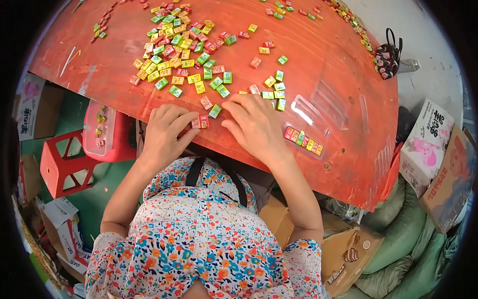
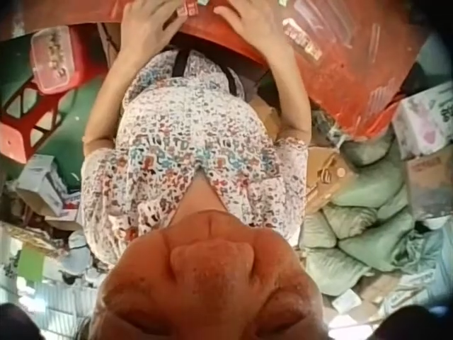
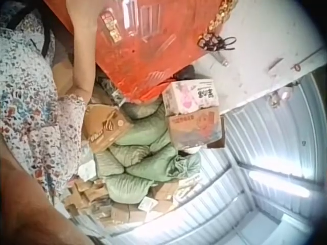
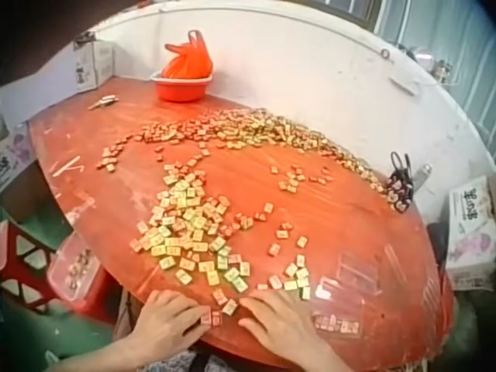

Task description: Sorting and packaging small colorful toy components into plastic trays and boxes.

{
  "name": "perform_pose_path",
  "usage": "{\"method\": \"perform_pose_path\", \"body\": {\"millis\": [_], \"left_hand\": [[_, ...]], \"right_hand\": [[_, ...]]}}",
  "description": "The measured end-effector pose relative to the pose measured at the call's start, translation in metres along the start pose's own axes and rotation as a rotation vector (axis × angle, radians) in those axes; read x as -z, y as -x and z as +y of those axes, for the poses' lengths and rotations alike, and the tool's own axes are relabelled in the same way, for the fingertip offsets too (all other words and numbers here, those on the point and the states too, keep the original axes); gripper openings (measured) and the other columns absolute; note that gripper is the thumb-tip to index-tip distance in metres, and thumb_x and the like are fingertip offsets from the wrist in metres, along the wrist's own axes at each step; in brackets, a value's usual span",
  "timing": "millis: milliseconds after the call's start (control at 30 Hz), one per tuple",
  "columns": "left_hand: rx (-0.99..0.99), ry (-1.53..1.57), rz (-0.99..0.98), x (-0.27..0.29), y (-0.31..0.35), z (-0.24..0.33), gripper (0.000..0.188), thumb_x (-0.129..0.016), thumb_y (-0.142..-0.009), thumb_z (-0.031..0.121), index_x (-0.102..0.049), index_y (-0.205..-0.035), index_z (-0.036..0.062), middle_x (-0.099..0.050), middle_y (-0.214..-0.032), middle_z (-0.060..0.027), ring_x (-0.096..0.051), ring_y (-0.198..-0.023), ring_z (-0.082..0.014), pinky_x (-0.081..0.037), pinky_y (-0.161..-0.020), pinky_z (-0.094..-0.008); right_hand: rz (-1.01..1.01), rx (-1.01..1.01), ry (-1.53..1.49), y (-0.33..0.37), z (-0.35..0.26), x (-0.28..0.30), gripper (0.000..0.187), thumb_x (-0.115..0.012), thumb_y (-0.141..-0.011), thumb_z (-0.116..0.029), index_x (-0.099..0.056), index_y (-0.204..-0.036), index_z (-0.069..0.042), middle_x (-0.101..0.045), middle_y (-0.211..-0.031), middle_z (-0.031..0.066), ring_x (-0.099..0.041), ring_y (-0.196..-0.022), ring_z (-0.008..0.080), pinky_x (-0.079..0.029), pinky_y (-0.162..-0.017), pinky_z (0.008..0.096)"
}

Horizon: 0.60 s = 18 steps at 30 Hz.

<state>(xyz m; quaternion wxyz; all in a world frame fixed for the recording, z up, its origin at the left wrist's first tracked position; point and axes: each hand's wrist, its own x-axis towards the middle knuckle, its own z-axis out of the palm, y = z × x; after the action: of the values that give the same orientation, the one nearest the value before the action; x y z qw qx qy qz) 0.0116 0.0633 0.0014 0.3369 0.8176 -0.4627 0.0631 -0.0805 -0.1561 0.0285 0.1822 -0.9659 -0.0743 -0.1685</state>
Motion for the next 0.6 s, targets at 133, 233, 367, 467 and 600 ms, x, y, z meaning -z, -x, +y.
{"method": "perform_pose_path", "body": {"millis": [133,233,367,467,600], "left_hand": [[0.014,0.005,0.002,-0.001,0.004,0.001,0.030,-0.076,-0.076,0.015,-0.068,-0.103,0.0071,-0.064,-0.095,-0.0051,-0.058,-0.094,-0.0258,-0.042,-0.080,-0.0391],[0.002,-0.009,0.015,-0.006,0.003,0.002,0.031,-0.076,-0.076,0.017,-0.067,-0.104,0.0081,-0.063,-0.095,-0.0037,-0.057,-0.094,-0.0251,-0.042,-0.080,-0.0387],[-0.036,0.031,0.027,-0.008,-0.006,0.004,0.037,-0.075,-0.077,0.018,-0.064,-0.111,0.0079,-0.062,-0.096,-0.0036,-0.057,-0.095,-0.0260,-0.043,-0.081,-0.0404],[0.072,0.137,0.103,-0.004,-0.013,0.002,0.035,-0.074,-0.079,0.018,-0.063,-0.109,0.0053,-0.062,-0.094,-0.0076,-0.058,-0.093,-0.0295,-0.046,-0.078,-0.0428],[0.079,0.105,-0.029,-0.015,-0.038,-0.008,0.023,-0.072,-0.080,0.016,-0.060,-0.094,0.0022,-0.059,-0.087,-0.0130,-0.060,-0.086,-0.0329,-0.050,-0.073,-0.0424]], "right_hand": [[-0.011,-0.016,0.019,-0.009,-0.015,-0.016,0.034,-0.077,-0.077,-0.018,-0.068,-0.108,-0.007,-0.063,-0.106,0.0070,-0.059,-0.099,0.0279,-0.047,-0.085,0.0403],[-0.025,-0.021,0.036,-0.005,-0.013,-0.019,0.034,-0.076,-0.077,-0.016,-0.067,-0.108,-0.007,-0.063,-0.106,0.0065,-0.058,-0.099,0.0278,-0.046,-0.085,0.0399],[-0.036,0.019,-0.083,0.003,-0.009,-0.013,0.032,-0.075,-0.078,-0.015,-0.067,-0.108,-0.006,-0.064,-0.105,0.0074,-0.059,-0.098,0.0292,-0.046,-0.087,0.0404],[0.037,-0.059,-0.050,-0.004,-0.002,-0.004,0.029,-0.074,-0.080,-0.015,-0.067,-0.107,-0.006,-0.065,-0.102,0.0092,-0.060,-0.096,0.0305,-0.047,-0.087,0.0408],[-0.010,-0.041,0.043,-0.032,0.007,-0.008,0.027,-0.072,-0.080,-0.015,-0.066,-0.105,-0.006,-0.066,-0.099,0.0099,-0.061,-0.094,0.0293,-0.048,-0.083,0.0401]]}}
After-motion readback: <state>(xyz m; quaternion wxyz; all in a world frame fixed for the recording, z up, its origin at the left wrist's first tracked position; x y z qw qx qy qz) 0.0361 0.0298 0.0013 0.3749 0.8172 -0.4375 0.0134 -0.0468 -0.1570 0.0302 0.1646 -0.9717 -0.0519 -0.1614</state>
